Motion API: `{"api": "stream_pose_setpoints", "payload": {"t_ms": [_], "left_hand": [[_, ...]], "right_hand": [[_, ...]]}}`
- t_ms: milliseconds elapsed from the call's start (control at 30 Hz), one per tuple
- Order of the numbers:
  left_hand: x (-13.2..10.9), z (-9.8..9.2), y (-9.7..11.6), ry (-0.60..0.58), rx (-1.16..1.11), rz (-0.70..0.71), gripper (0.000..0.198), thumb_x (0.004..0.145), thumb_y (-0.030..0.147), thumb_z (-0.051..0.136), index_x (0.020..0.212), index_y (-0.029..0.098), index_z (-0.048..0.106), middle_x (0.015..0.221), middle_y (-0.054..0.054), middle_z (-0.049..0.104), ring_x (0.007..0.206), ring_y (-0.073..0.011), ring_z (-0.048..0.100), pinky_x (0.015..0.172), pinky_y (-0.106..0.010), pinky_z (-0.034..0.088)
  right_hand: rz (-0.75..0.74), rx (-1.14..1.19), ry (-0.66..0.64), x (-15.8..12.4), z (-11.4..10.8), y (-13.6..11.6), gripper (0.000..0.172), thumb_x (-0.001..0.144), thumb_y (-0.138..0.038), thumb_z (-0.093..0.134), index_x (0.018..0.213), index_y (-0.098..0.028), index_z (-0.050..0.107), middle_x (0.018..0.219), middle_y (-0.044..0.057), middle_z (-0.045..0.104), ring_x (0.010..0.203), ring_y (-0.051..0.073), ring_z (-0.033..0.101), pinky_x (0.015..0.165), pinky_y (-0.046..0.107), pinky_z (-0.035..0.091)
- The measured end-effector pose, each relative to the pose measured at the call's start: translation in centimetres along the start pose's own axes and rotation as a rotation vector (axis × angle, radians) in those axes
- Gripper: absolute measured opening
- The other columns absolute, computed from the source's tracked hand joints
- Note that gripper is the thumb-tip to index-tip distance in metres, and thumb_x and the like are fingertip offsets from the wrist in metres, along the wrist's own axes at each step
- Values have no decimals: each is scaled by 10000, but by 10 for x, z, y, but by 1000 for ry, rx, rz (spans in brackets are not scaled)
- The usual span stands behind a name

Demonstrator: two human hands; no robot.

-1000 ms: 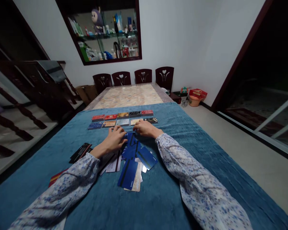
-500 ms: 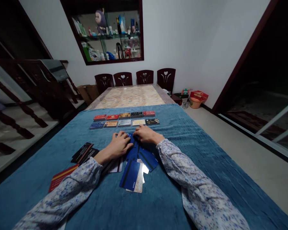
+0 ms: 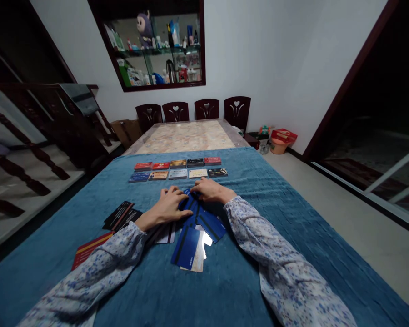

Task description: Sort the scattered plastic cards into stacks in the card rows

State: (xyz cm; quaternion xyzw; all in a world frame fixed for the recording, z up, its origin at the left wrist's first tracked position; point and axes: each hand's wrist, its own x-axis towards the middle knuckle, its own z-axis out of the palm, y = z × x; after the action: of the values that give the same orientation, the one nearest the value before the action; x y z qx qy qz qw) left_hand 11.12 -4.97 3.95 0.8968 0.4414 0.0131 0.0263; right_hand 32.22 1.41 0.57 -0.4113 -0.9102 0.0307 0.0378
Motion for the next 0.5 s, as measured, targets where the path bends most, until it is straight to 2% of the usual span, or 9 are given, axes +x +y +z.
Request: {"api": "stream_pose_setpoints", "payload": {"t_ms": [100,167,300,500], "left_hand": [[0,0,1,-7,-51,-5,360,896,490,690,1055,169,723,1244,-159,700,1267,-389,491,1020,-594,376],[0,-1,1,-12,-77,-1,313,899,444,684,1060,178,722,1241,-151,708,1266,-383,494,1022,-586,371],[0,-1,-1,-25,-98,48,260,902,362,658,1092,201,732,1255,-126,710,1286,-374,481,1033,-586,354],[1,1,-7,-31,-59,60,343,897,430,660,1150,219,751,1249,-138,670,1235,-370,490,1010,-561,388]], "right_hand": [[-18,35,8,-1,0,3,509,768,-120,788,1261,-242,746,1116,107,715,1051,264,598,860,351,485],[-50,57,24,-1,1,4,515,751,-98,779,1247,-232,749,1177,108,714,1087,266,593,896,364,492],[-104,83,54,4,10,6,621,707,-24,722,1285,-250,724,1335,79,688,1140,258,579,952,403,494],[-132,113,59,6,13,11,555,712,-29,703,1213,-260,762,1304,53,730,1100,237,605,942,389,493]]}}
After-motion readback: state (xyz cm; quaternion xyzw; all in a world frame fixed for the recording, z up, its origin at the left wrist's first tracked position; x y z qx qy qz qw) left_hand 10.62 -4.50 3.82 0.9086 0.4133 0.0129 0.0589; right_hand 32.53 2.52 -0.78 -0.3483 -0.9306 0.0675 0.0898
